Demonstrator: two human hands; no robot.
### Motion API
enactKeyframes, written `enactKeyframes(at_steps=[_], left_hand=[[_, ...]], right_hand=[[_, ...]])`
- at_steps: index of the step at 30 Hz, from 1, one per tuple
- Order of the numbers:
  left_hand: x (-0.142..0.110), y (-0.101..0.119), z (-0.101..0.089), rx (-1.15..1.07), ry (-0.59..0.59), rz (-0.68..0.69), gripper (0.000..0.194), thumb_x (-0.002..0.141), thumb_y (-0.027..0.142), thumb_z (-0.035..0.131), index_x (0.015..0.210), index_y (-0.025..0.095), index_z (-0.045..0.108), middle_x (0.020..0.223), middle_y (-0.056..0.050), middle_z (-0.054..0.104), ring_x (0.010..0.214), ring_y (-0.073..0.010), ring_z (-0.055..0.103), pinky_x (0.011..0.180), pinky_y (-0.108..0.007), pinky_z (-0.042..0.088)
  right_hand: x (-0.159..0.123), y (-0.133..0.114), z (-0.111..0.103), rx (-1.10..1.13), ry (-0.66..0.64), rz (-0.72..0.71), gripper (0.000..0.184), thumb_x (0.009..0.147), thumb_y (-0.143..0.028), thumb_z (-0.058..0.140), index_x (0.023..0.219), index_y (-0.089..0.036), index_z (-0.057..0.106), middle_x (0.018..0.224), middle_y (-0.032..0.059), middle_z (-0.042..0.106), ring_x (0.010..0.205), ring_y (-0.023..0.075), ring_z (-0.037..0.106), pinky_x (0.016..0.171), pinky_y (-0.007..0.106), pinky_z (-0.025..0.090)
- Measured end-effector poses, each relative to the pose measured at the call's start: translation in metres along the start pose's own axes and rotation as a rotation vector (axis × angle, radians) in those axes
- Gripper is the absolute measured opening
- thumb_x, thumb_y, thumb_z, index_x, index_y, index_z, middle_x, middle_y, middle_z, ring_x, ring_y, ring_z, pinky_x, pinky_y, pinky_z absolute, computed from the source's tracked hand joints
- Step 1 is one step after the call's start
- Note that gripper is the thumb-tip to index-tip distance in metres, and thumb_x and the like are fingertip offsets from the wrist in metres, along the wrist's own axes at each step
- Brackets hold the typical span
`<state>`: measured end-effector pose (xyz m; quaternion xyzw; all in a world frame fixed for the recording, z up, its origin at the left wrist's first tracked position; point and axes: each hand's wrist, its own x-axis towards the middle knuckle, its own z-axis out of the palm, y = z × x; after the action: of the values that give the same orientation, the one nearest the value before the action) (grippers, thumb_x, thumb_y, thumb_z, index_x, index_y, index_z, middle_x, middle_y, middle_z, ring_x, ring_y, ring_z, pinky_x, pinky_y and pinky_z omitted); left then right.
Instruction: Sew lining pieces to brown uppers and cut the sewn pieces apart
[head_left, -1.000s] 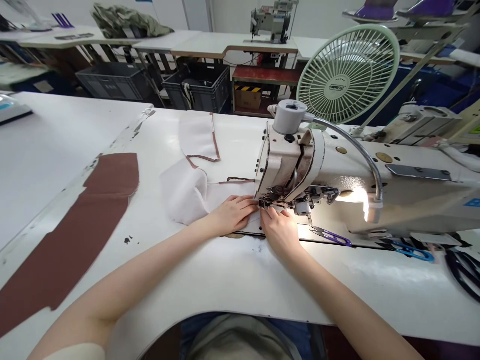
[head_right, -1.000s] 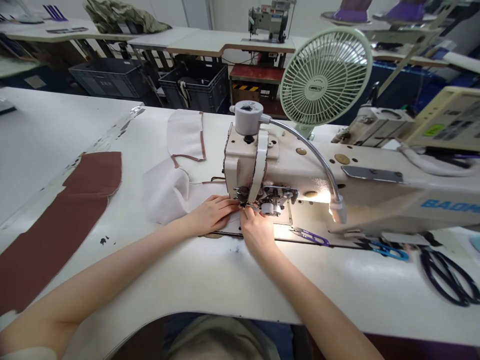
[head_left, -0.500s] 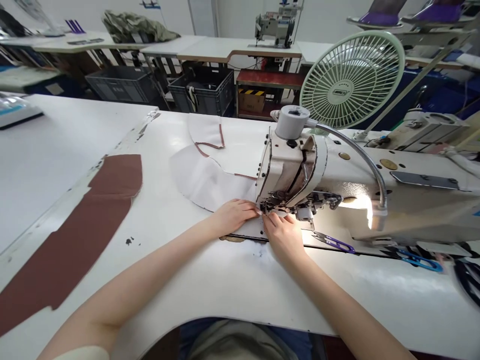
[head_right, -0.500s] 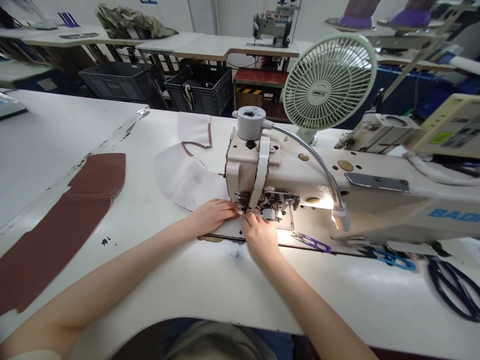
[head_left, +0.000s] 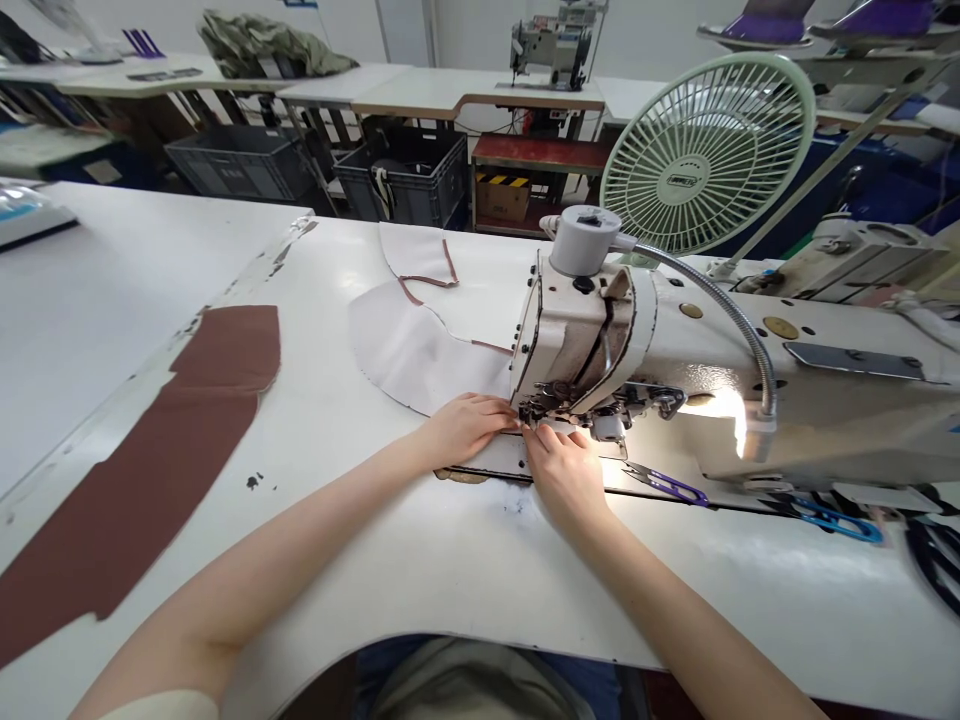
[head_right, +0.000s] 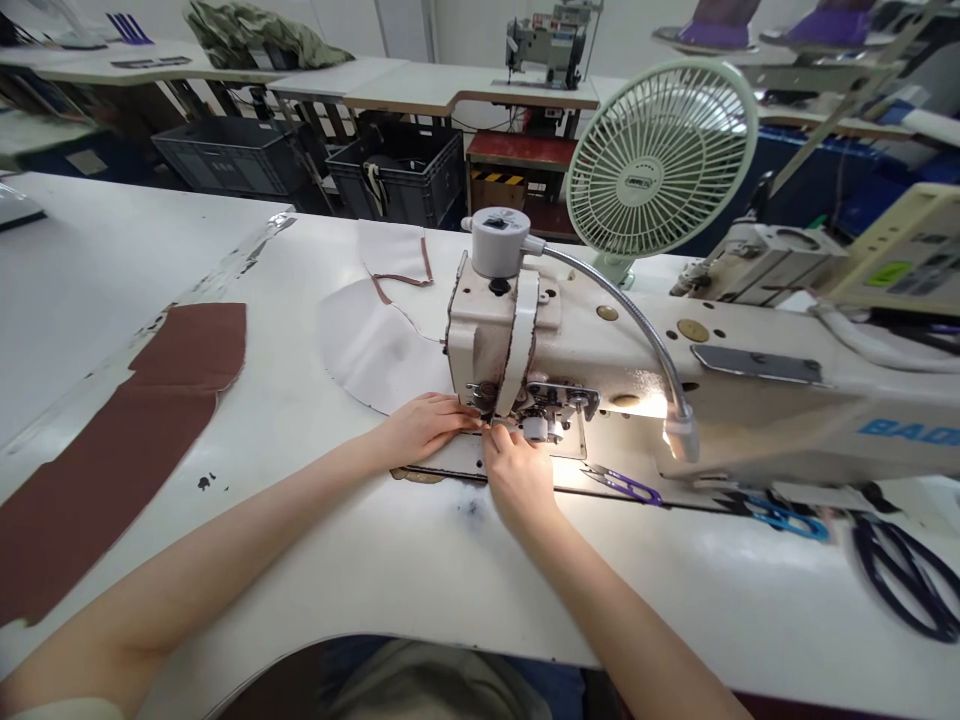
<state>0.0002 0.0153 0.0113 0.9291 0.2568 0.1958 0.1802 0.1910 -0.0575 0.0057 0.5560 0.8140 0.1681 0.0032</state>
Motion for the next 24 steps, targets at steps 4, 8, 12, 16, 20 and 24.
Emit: enactKeyframes(at_steps=[4,8,12,16,20,24], left_hand=[[0.002,-0.001,-0.001,-0.003,-0.004,-0.017,0.033,0.092,0.016,0.037,0.112,0.023,0.061,0.119,-0.005,0.063,0.11,-0.0166,0.057,0.096,-0.032,0.041],[0.004,-0.003,-0.001,-0.004,-0.011,-0.018,0.033,0.092,0.017,0.037,0.112,0.023,0.062,0.118,-0.005,0.063,0.11,-0.0172,0.056,0.096,-0.033,0.041],[0.007,-0.006,-0.001,-0.015,-0.006,-0.016,0.032,0.091,0.017,0.038,0.112,0.023,0.063,0.118,-0.005,0.064,0.111,-0.0177,0.056,0.096,-0.033,0.041],[0.009,-0.009,-0.001,-0.033,-0.003,-0.025,0.032,0.091,0.017,0.04,0.112,0.025,0.064,0.117,-0.004,0.064,0.111,-0.0175,0.057,0.096,-0.032,0.04],[0.011,-0.011,0.001,-0.04,0.008,-0.039,0.03,0.091,0.019,0.042,0.109,0.025,0.065,0.118,-0.003,0.064,0.112,-0.0178,0.056,0.097,-0.033,0.04],[0.011,-0.011,0.004,-0.014,0.028,-0.063,0.029,0.092,0.02,0.042,0.108,0.024,0.066,0.116,-0.004,0.064,0.111,-0.0182,0.056,0.097,-0.033,0.04]], right_hand=[[0.0,0.001,-0.001,-0.005,-0.013,0.003,0.035,0.089,-0.008,0.039,0.115,-0.013,0.062,0.086,0.0095,0.058,0.072,0.0153,0.049,0.058,0.031,0.028],[-0.001,0.001,0.002,-0.003,-0.028,-0.014,0.037,0.089,-0.007,0.036,0.117,-0.01,0.061,0.089,0.0113,0.057,0.074,0.0168,0.049,0.057,0.031,0.029],[-0.001,0.001,0.006,0.004,-0.02,0.01,0.036,0.091,-0.011,0.036,0.117,-0.013,0.06,0.093,0.0113,0.056,0.079,0.0176,0.049,0.06,0.03,0.031],[-0.001,0.002,0.006,0.005,-0.018,0.02,0.036,0.091,-0.011,0.036,0.116,-0.015,0.061,0.091,0.0098,0.057,0.079,0.0168,0.05,0.061,0.029,0.031],[0.0,0.004,0.001,0.012,-0.016,-0.015,0.035,0.091,-0.009,0.036,0.116,-0.014,0.061,0.09,0.0097,0.059,0.08,0.016,0.052,0.061,0.029,0.031],[0.0,0.005,-0.003,0.02,0.018,-0.015,0.034,0.091,-0.011,0.039,0.114,-0.014,0.063,0.09,0.0095,0.061,0.078,0.0156,0.053,0.06,0.029,0.03]])
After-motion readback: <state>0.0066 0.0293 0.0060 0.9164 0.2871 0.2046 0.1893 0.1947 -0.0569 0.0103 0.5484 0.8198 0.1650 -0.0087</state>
